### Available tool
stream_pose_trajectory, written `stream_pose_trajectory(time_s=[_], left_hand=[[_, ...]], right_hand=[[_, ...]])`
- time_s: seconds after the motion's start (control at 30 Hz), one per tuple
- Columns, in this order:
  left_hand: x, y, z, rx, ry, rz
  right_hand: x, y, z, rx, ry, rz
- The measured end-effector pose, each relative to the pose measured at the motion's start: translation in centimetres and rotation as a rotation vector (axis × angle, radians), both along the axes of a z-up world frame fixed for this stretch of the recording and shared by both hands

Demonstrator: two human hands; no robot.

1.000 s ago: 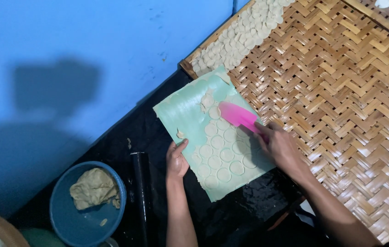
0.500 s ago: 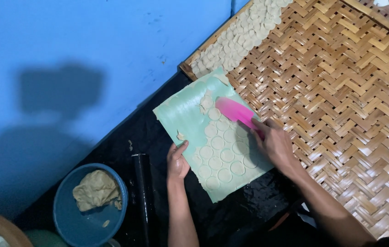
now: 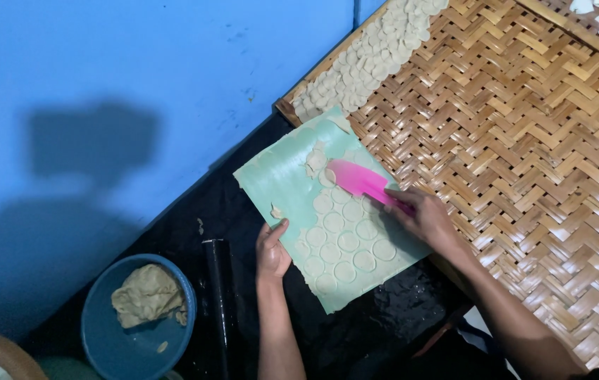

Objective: Scraping small pre-cut circles of dough from a surface and placing them onto a woven bamboo tray.

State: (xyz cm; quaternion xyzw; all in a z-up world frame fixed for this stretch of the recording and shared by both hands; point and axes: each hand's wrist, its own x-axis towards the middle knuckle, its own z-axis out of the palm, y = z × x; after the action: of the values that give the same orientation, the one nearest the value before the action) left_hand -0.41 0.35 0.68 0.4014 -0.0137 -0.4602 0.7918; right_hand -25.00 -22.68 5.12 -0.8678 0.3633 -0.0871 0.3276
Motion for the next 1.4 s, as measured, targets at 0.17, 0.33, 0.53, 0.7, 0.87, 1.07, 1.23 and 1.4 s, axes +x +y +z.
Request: stream_pose_trajectory(time_s=[0.17,0.33,0.53,0.7,0.87,1.07,1.23,1.4], left_hand=[[0.1,0.1,-0.3,-0.022,0.011,-0.003],[0.1,0.2,-0.6,-0.035,0.003,-0.009],[0.0,0.1,-0.6,-0.004,-0.011,-0.012],[0.3,0.2,-1.6,0.019,-0.024,0.005],[0.1,0.0,-0.5,0.012,-0.012,-0.004],[0.1,0.0,-0.8,0.005,0.006,-0.008],[0.0,-0.2,0.1,0.020,0.026,-0.020],[-0.1,-0.2,0.2,-0.010,-0.005,-0.010]], right_hand=[[-0.8,-0.9,-1.8,0.146,-0.109,0.013],[-1.0,-1.7,0.2,0.339,-0.094,-0.061],[-1.7,-6.8,1.9,0.337,-0.053,-0.285],[-0.5,-15.1,0.7,0.086,-0.188,-0.441],[2.0,-23.3,-1.1,-0.058,-0.249,-0.495],[4.1,-28.0,-1.7,-0.037,-0.342,-0.525],[4.4,-29.1,-1.6,-0.069,-0.286,-0.526],[4.3,-27.7,0.4,-0.186,-0.092,-0.475]])
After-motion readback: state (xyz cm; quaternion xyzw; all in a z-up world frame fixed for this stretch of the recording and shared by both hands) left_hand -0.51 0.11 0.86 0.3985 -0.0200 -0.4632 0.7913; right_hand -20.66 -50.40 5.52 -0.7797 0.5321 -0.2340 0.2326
